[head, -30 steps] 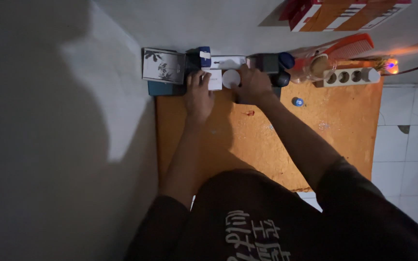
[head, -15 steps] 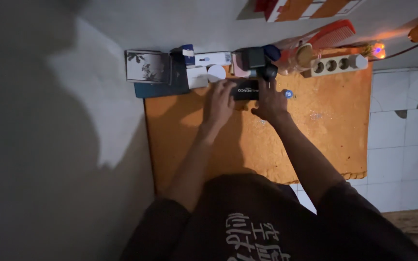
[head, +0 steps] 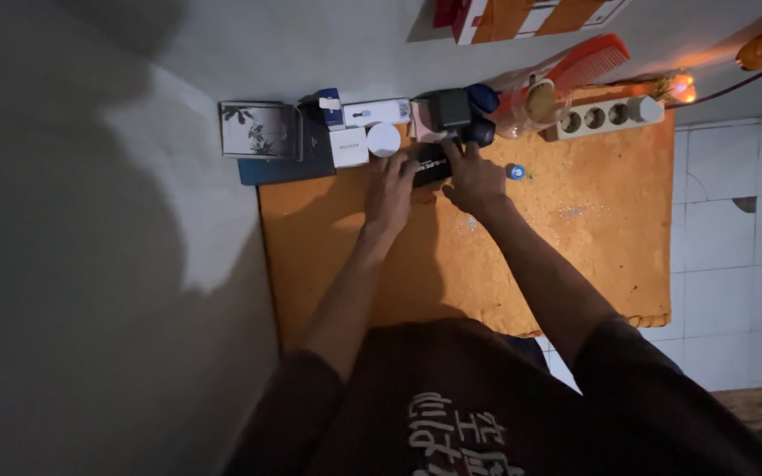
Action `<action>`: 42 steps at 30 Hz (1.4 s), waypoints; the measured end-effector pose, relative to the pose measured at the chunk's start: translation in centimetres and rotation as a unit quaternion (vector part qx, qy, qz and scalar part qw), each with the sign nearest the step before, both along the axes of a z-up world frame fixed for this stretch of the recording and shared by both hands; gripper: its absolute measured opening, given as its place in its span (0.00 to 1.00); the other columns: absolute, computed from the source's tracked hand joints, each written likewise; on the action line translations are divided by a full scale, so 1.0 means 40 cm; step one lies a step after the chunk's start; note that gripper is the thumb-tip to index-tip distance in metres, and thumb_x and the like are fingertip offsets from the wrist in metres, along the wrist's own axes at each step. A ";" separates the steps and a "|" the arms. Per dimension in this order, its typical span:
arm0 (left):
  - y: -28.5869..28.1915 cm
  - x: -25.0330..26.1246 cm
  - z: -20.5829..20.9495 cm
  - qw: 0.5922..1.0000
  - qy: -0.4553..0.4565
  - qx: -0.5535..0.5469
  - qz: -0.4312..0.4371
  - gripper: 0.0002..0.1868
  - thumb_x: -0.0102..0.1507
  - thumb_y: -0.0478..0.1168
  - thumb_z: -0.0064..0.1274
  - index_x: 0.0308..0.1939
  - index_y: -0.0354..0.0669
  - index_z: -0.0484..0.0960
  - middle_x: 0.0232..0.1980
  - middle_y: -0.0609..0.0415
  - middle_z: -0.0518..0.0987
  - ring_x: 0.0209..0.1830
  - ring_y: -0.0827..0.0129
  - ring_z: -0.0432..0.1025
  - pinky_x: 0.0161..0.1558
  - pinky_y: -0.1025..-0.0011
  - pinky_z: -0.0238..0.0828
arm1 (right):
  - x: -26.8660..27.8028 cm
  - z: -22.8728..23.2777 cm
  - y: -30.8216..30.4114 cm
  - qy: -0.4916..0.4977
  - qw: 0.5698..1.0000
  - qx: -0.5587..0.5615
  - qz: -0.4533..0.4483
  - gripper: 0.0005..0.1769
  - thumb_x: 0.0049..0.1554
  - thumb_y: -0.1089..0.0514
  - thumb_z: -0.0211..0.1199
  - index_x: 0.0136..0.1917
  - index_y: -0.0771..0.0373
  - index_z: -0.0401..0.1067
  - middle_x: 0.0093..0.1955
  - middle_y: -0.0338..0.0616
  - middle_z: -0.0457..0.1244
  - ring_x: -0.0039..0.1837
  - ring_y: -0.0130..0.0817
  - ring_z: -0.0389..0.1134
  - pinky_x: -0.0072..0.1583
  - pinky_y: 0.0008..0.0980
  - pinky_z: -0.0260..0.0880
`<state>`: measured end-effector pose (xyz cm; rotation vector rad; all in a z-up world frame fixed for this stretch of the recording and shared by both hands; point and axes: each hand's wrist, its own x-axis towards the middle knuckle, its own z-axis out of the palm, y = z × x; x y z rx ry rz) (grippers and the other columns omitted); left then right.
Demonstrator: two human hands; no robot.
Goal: Organizing various cosmetic bottles on a desk and cleaning a mousepad with a brush.
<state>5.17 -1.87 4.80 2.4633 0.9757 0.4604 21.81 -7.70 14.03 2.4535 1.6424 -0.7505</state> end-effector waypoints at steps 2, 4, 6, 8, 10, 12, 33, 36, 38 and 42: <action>-0.008 0.033 -0.009 0.998 -0.015 -0.058 0.023 0.20 0.59 0.30 0.56 0.56 0.42 0.79 0.61 0.48 0.72 0.63 0.50 0.67 0.60 0.54 0.69 | 0.033 -0.103 -0.029 -0.027 0.999 0.027 0.001 0.46 0.54 0.54 0.64 0.79 0.53 0.44 0.65 0.66 0.59 0.49 0.64 0.71 0.48 0.59 0.72; -0.020 0.039 -0.042 0.992 -0.026 -0.115 0.047 0.17 0.63 0.33 0.55 0.56 0.42 0.79 0.61 0.49 0.72 0.63 0.52 0.68 0.61 0.55 0.69 | 0.045 -0.154 -0.059 -0.051 0.997 0.056 0.003 0.46 0.57 0.58 0.59 0.83 0.57 0.41 0.63 0.69 0.60 0.47 0.64 0.72 0.47 0.59 0.71; -0.025 0.037 -0.098 0.994 -0.016 -0.107 0.026 0.15 0.67 0.35 0.55 0.59 0.42 0.79 0.61 0.50 0.72 0.62 0.53 0.67 0.63 0.57 0.69 | 0.051 -0.151 -0.082 -0.031 0.999 0.030 -0.017 0.43 0.60 0.55 0.56 0.83 0.53 0.41 0.58 0.62 0.64 0.50 0.62 0.72 0.53 0.58 0.71; -0.038 0.042 -0.084 1.000 0.014 -0.007 0.022 0.18 0.64 0.34 0.55 0.58 0.42 0.79 0.60 0.49 0.72 0.63 0.51 0.66 0.64 0.57 0.68 | 0.044 -0.146 -0.114 -0.026 0.999 0.026 -0.035 0.40 0.61 0.54 0.54 0.82 0.55 0.43 0.59 0.61 0.64 0.51 0.62 0.72 0.51 0.59 0.71; -0.056 0.051 -0.072 0.995 0.042 0.089 0.016 0.21 0.60 0.33 0.56 0.58 0.42 0.79 0.60 0.49 0.71 0.63 0.49 0.65 0.64 0.56 0.67 | 0.032 -0.133 -0.152 -0.023 0.998 0.019 -0.056 0.36 0.62 0.54 0.53 0.80 0.57 0.45 0.59 0.61 0.64 0.51 0.62 0.72 0.49 0.60 0.72; -0.074 0.056 -0.058 0.992 0.059 0.074 0.089 0.22 0.58 0.36 0.56 0.57 0.40 0.79 0.59 0.46 0.71 0.61 0.45 0.65 0.63 0.54 0.65 | 0.009 -0.110 -0.187 -0.002 0.996 0.015 -0.090 0.33 0.64 0.52 0.52 0.79 0.58 0.48 0.60 0.61 0.65 0.53 0.63 0.71 0.52 0.58 0.73; -0.349 0.155 0.167 0.988 -0.112 -0.027 -0.105 0.25 0.56 0.25 0.54 0.57 0.40 0.76 0.59 0.45 0.72 0.61 0.48 0.66 0.59 0.55 0.67 | 0.034 -0.050 -0.751 0.108 0.849 0.255 -0.449 0.21 0.58 0.54 0.65 0.62 0.63 0.72 0.48 0.50 0.72 0.43 0.43 0.73 0.49 0.41 0.74; -0.442 0.222 0.207 0.970 -0.149 -0.092 -0.166 0.24 0.57 0.26 0.54 0.58 0.38 0.75 0.58 0.43 0.72 0.60 0.46 0.66 0.58 0.54 0.67 | 0.107 -0.055 -0.860 0.095 0.791 0.286 -0.532 0.19 0.57 0.54 0.66 0.61 0.62 0.74 0.49 0.48 0.71 0.42 0.38 0.72 0.47 0.38 0.73; -0.519 0.287 0.194 0.963 -0.156 -0.112 -0.190 0.23 0.57 0.27 0.54 0.57 0.38 0.76 0.56 0.44 0.74 0.58 0.48 0.68 0.57 0.55 0.68 | 0.133 0.031 -0.927 0.134 0.734 0.304 -0.592 0.19 0.57 0.55 0.64 0.61 0.62 0.74 0.49 0.46 0.70 0.41 0.35 0.72 0.44 0.38 0.72; -0.689 0.428 0.207 0.931 -0.145 -0.258 -0.212 0.19 0.59 0.31 0.55 0.56 0.39 0.78 0.53 0.48 0.78 0.48 0.58 0.76 0.50 0.63 0.75 | 0.206 0.030 -1.123 0.223 0.589 0.429 -0.647 0.18 0.58 0.59 0.62 0.61 0.63 0.73 0.46 0.43 0.68 0.40 0.29 0.69 0.41 0.32 0.70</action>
